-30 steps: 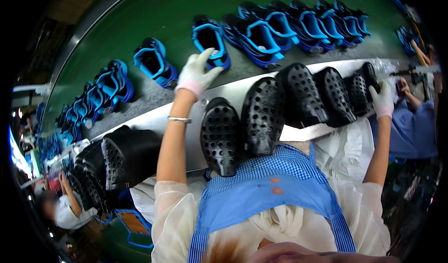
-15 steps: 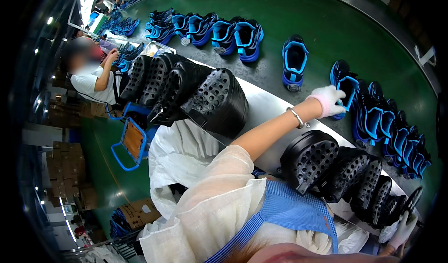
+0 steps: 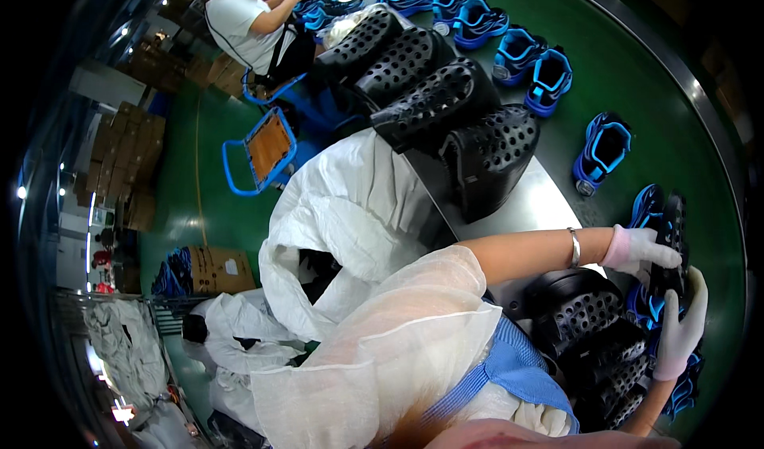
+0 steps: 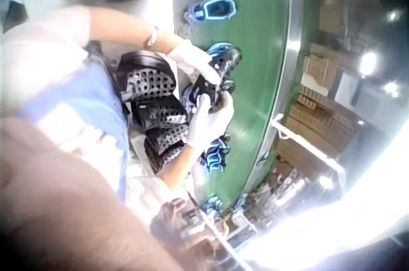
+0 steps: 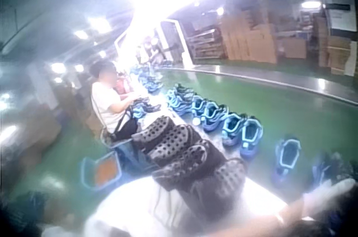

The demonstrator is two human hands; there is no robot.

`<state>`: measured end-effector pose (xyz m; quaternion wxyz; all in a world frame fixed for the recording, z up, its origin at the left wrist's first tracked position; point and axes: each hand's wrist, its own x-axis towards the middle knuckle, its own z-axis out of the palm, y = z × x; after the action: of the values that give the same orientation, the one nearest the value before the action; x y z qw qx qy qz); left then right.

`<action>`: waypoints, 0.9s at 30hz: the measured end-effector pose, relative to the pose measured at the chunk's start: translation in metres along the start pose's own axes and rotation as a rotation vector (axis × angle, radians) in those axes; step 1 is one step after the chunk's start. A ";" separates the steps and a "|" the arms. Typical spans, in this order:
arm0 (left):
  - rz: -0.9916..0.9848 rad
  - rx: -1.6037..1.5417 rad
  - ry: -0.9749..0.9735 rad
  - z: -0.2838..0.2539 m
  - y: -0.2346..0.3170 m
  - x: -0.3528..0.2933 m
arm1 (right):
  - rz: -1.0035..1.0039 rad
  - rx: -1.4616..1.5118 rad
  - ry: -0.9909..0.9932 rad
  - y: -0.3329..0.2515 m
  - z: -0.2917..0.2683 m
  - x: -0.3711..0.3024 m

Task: The person assembles shoes on a factory production line by taking black perforated shoe components from a shelf and fitting them onto blue and black sneakers as they move along a conveyor belt.

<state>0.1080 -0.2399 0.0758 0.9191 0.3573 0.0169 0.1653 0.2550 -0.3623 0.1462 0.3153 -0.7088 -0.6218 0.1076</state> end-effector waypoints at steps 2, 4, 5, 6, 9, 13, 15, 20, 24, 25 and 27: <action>0.089 -0.012 0.044 -0.014 0.001 -0.005 | -0.040 -0.023 -0.063 0.002 0.011 0.011; 0.131 -0.009 0.110 -0.023 -0.006 -0.003 | -0.105 -0.083 -0.077 0.000 0.021 0.016; 0.173 -0.009 0.152 -0.026 -0.007 -0.002 | -0.108 -0.088 -0.080 -0.003 0.026 0.018; 0.199 -0.013 0.168 -0.030 -0.008 -0.002 | -0.082 -0.102 -0.064 -0.006 0.030 0.019; 0.217 -0.022 0.180 -0.034 -0.008 -0.002 | -0.021 -0.155 -0.095 -0.008 0.031 0.025; 0.221 -0.094 0.141 -0.043 -0.021 0.013 | 0.037 -0.182 -0.120 0.003 0.032 0.032; 0.119 -0.026 0.284 -0.045 -0.013 0.002 | -0.024 -0.130 -0.073 0.009 0.046 0.037; -0.192 0.421 0.452 -0.048 0.019 -0.007 | 0.042 -0.154 -0.126 -0.009 0.045 0.049; 0.249 1.514 0.303 -0.093 0.013 -0.003 | 0.122 -0.262 -0.169 -0.007 0.025 0.064; 0.229 1.525 0.268 -0.097 0.009 -0.006 | 0.127 -0.254 -0.168 -0.005 0.023 0.061; 0.152 1.624 0.257 -0.111 -0.004 -0.003 | 0.188 -0.267 -0.234 -0.002 0.021 0.060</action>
<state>0.0901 -0.1716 -0.0097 0.3518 0.8889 0.2118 0.2029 0.2540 -0.2984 0.1450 0.1328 -0.7820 -0.5939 0.1348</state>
